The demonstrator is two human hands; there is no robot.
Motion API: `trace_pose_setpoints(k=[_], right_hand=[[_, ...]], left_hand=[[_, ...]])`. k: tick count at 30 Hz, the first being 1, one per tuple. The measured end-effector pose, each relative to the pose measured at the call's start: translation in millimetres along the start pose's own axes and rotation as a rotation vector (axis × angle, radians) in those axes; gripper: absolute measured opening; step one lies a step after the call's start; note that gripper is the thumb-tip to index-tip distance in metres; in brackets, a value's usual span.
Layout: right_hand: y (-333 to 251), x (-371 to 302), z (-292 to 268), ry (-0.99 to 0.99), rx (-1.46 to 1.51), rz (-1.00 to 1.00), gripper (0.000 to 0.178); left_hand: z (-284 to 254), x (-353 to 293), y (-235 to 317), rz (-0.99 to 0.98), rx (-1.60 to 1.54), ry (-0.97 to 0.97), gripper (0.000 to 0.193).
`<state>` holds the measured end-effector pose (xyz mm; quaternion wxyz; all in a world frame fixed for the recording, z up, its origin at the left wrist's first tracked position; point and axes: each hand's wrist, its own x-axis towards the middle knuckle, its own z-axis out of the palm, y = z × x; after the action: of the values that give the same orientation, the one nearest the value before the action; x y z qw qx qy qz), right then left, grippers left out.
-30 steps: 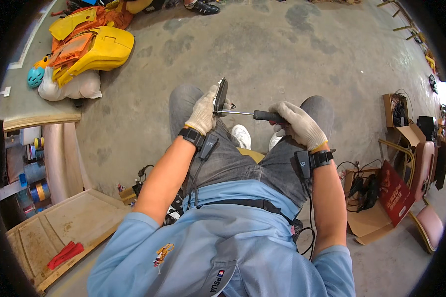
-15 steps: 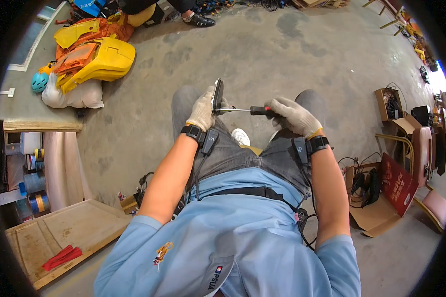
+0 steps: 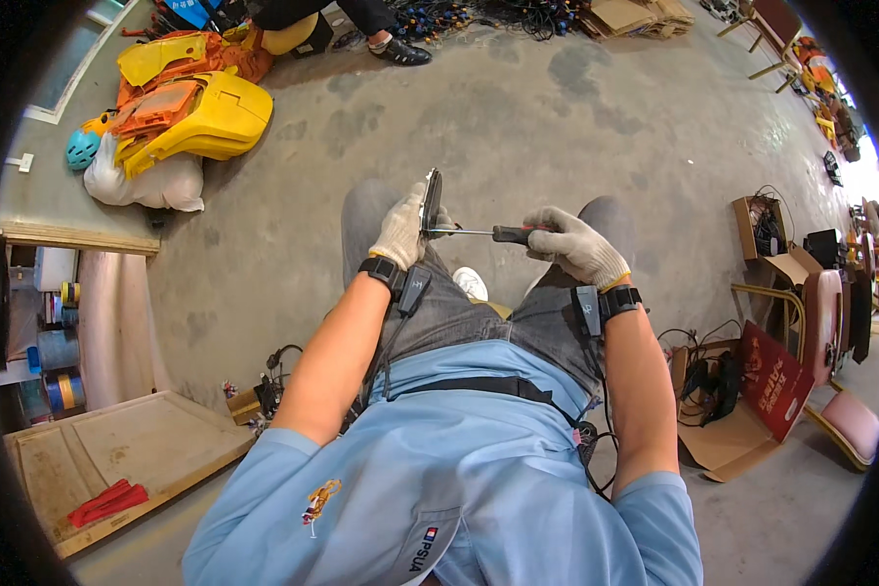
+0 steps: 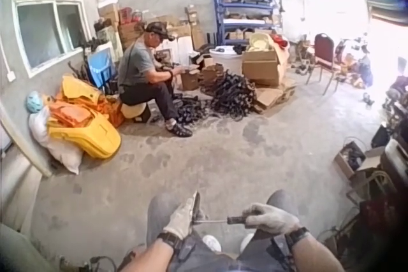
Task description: The person disassembles a handheld device using a screwdriver to remove screws from the back casing, then uses a thin tool to pry the casing sections apart while seated.
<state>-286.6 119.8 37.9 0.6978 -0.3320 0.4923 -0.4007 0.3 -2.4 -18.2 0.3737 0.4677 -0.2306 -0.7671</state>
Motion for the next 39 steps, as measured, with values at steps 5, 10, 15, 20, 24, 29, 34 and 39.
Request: trace_pose_setpoints(k=[5, 10, 15, 20, 24, 29, 34, 39], right_hand=[[-14.7, -5.8, 21.3, 0.053, 0.04, 0.136, 0.04], [-4.2, 0.4, 12.1, 0.082, -0.058, 0.077, 0.037], [0.6, 2.4, 8.3, 0.079, -0.015, 0.056, 0.036], [-4.3, 1.2, 9.9, 0.071, -0.016, 0.066, 0.034], [-10.4, -3.8, 13.7, 0.144, 0.002, 0.086, 0.033], [-4.6, -1.6, 3.0, 0.073, 0.171, 0.034, 0.042], [-9.1, -3.7, 11.5, 0.037, 0.033, 0.061, 0.042], [-11.0, -5.4, 10.4, -0.019, -0.09, 0.054, 0.035]], left_hand=[[-1.3, -1.2, 0.7, -0.02, -0.024, 0.022, 0.04], [2.0, -2.8, 1.6, -0.012, 0.04, 0.041, 0.04], [0.7, -2.9, -0.7, 0.008, -0.011, 0.038, 0.038], [-0.4, -5.0, 0.6, 0.018, -0.019, 0.039, 0.039], [2.3, -8.0, 3.8, 0.018, 0.013, 0.058, 0.041], [2.1, -7.0, 5.5, -0.025, 0.032, 0.04, 0.045], [-2.4, -9.4, 2.2, 0.034, 0.089, -0.038, 0.05], [5.2, -13.4, 6.1, 0.029, 0.181, -0.049, 0.051]])
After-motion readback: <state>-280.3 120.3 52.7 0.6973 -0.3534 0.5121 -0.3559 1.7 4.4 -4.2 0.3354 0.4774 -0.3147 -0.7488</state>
